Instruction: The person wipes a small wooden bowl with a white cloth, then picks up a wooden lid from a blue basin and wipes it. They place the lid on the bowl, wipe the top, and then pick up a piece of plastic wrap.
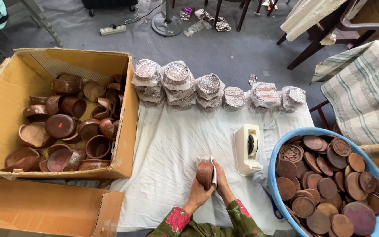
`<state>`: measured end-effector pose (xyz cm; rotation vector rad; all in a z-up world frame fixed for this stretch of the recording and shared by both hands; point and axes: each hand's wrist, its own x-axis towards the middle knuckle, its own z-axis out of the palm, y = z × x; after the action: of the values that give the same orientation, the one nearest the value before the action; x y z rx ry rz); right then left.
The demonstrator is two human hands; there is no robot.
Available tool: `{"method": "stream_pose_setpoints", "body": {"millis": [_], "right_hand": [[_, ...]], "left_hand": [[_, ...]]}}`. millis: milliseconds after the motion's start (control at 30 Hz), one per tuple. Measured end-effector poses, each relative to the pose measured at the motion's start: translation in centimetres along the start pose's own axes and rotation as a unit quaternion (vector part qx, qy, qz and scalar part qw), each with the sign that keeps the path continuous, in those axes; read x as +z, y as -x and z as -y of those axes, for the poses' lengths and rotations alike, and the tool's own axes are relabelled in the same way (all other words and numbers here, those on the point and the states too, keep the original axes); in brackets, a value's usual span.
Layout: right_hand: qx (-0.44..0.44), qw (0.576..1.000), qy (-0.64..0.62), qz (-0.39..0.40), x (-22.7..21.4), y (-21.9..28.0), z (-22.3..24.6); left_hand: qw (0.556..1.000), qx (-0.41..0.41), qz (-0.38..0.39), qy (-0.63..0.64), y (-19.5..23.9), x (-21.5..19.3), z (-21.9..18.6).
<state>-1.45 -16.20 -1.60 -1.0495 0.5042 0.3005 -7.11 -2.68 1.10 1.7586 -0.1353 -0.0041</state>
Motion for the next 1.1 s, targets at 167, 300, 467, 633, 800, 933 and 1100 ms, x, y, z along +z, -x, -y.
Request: {"method": "stream_pose_setpoints", "body": {"millis": [167,300,467,633,800,933,1100], "right_hand": [[0.077,0.962,-0.244,0.091,1.0,1.5,0.6],[0.025,0.935,-0.336,0.115,-2.5,-0.7,0.8],[-0.015,0.987,-0.160,-0.001,-1.5,0.9,5.1],[-0.146,0.942,0.292,-0.075,2.6,2.8,5.6],[-0.252,0.803,0.529,-0.112,6.5,3.7,5.2],[-0.275,0.811,0.496,-0.144,6.8,3.7,5.1],[-0.271,0.858,0.399,-0.178,5.7,3.5,4.1]], "left_hand": [[0.997,0.051,0.015,-0.047,-2.2,-1.4,-5.4],[0.987,0.058,0.090,-0.121,-2.2,-3.3,-8.3],[0.992,0.123,0.005,-0.027,-1.6,-5.9,-3.7],[0.994,-0.077,-0.040,0.069,-3.0,-4.6,-0.8],[0.991,-0.012,-0.132,-0.028,-5.1,-2.4,0.3],[0.996,-0.067,-0.065,-0.014,-7.1,-2.0,-0.1],[0.985,-0.146,-0.088,0.035,-7.1,-1.6,-1.5]]}}
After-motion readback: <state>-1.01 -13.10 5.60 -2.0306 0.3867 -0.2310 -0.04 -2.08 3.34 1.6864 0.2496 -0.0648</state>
